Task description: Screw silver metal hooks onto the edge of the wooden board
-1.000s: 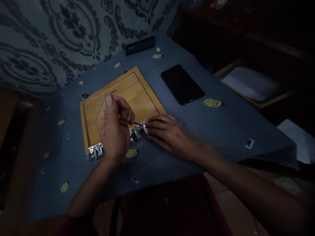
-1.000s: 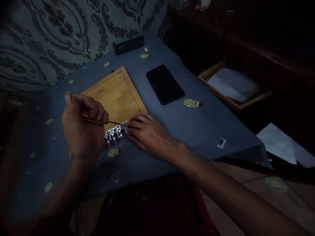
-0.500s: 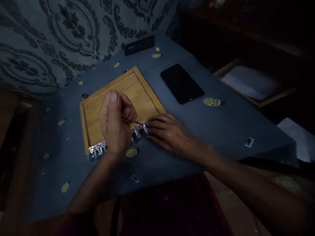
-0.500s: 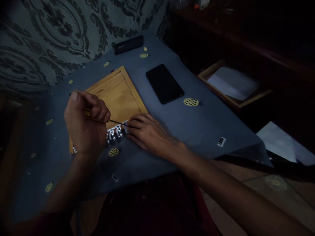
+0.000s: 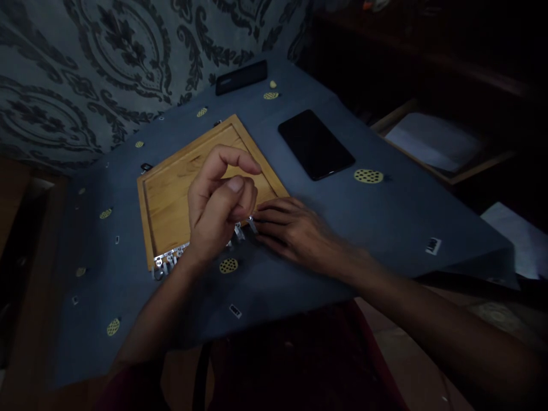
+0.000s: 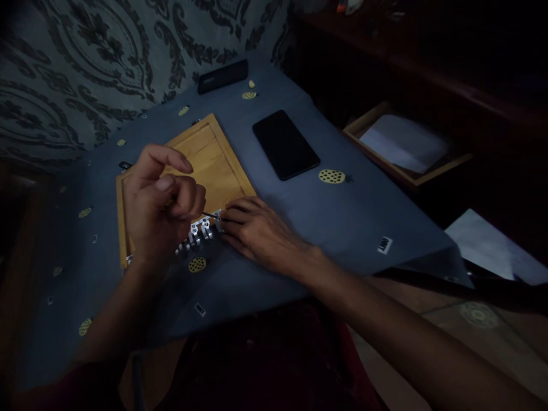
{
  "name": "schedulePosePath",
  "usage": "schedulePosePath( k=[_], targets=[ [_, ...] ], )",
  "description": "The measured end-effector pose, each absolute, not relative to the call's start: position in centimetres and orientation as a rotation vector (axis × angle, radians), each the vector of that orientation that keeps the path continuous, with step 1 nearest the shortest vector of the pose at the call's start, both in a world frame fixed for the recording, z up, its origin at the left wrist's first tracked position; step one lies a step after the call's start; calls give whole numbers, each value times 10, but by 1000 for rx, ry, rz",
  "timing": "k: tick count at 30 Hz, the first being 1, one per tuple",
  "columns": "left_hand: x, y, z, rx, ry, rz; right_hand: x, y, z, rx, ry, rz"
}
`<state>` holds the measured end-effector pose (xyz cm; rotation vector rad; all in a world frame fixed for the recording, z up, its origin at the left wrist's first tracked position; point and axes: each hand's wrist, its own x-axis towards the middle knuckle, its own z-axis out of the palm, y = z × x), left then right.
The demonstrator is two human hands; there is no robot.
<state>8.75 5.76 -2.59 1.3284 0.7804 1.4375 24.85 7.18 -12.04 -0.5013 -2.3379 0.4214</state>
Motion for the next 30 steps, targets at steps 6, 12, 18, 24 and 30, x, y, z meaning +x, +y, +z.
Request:
schedulePosePath(
  k=[6, 12, 18, 24, 30],
  targets=[
    [81, 60, -21, 1337, 823, 1296, 249, 71, -121, -513, -2355, 415],
    [73, 71, -18, 1368, 744, 1111, 250, 72, -120, -520, -2367, 435],
    [72, 73, -17, 1358, 773, 1106, 249, 71, -120, -519, -2360, 431],
    [87, 60, -22, 1168, 1011, 1550, 249, 70, -120, -535, -2356, 440],
    [92, 49, -9, 1058, 1079, 1875, 250, 71, -119, -531, -2361, 470]
  ],
)
